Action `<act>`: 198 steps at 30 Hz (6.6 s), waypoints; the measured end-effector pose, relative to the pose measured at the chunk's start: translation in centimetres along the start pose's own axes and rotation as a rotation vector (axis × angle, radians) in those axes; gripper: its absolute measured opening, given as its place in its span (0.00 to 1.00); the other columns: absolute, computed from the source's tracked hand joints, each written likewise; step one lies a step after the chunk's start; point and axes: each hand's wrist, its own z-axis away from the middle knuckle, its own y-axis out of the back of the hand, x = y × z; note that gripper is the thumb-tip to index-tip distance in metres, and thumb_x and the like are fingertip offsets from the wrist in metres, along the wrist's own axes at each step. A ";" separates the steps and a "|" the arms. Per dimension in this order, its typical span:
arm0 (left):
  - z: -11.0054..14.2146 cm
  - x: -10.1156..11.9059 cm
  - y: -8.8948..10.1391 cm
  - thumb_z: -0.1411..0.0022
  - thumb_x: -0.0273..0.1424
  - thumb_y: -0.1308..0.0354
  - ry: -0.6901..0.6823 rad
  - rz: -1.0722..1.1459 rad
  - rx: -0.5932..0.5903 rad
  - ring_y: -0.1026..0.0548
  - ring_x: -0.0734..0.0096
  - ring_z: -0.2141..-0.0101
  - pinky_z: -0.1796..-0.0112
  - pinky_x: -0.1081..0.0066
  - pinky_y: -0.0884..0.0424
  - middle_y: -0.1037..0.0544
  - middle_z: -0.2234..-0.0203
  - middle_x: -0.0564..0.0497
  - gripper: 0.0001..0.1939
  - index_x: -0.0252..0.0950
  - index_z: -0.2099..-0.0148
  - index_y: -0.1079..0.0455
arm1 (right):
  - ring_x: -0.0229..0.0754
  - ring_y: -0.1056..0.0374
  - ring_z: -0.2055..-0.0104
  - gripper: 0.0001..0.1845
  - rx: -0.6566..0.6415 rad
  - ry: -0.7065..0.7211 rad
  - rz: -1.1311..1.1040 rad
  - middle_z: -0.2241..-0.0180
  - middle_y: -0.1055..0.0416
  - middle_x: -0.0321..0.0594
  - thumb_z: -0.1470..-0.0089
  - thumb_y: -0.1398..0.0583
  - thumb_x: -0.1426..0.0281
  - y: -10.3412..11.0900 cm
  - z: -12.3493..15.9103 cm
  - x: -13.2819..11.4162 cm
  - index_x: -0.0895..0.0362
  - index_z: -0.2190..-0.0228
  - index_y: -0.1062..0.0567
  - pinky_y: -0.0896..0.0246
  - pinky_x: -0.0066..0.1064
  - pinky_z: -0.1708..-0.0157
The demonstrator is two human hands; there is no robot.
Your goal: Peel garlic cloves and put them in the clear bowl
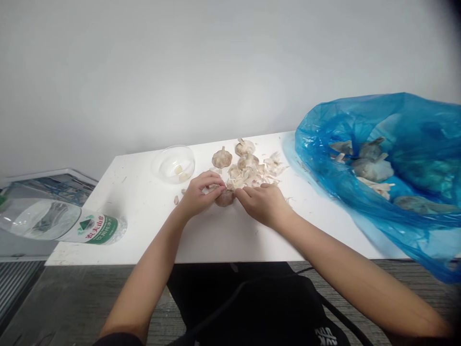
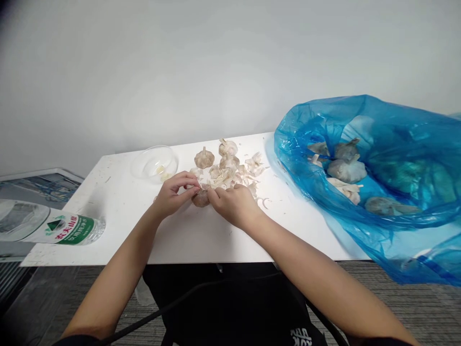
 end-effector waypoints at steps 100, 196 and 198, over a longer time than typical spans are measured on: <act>0.1 0.0 1.0 0.46 0.32 0.31 0.092 0.028 0.020 0.28 0.70 0.66 0.64 0.66 0.32 0.25 0.69 0.49 0.08 0.36 0.73 0.27 | 0.39 0.31 0.72 0.17 -0.181 -0.195 -0.215 0.67 0.22 0.38 0.34 0.48 0.59 1.8 0.2 0.9 0.54 0.64 0.24 0.64 0.29 0.76; 0.1 0.9 1.6 0.43 0.29 0.39 0.146 -0.181 0.051 0.26 0.68 0.62 0.60 0.65 0.28 0.23 0.67 0.49 0.04 0.37 0.71 0.27 | 0.38 0.44 0.77 0.18 -0.177 -0.799 -0.475 0.82 0.36 0.36 0.47 0.38 0.54 5.9 2.7 9.1 0.54 0.77 0.24 0.54 0.32 0.74; 0.1 0.9 1.6 0.43 0.29 0.39 0.155 -0.184 0.053 0.26 0.68 0.62 0.61 0.66 0.29 0.23 0.66 0.49 0.04 0.37 0.70 0.27 | 0.39 0.42 0.76 0.17 -0.245 -0.812 -0.433 0.80 0.33 0.38 0.48 0.37 0.54 5.8 2.6 9.1 0.54 0.77 0.24 0.53 0.32 0.74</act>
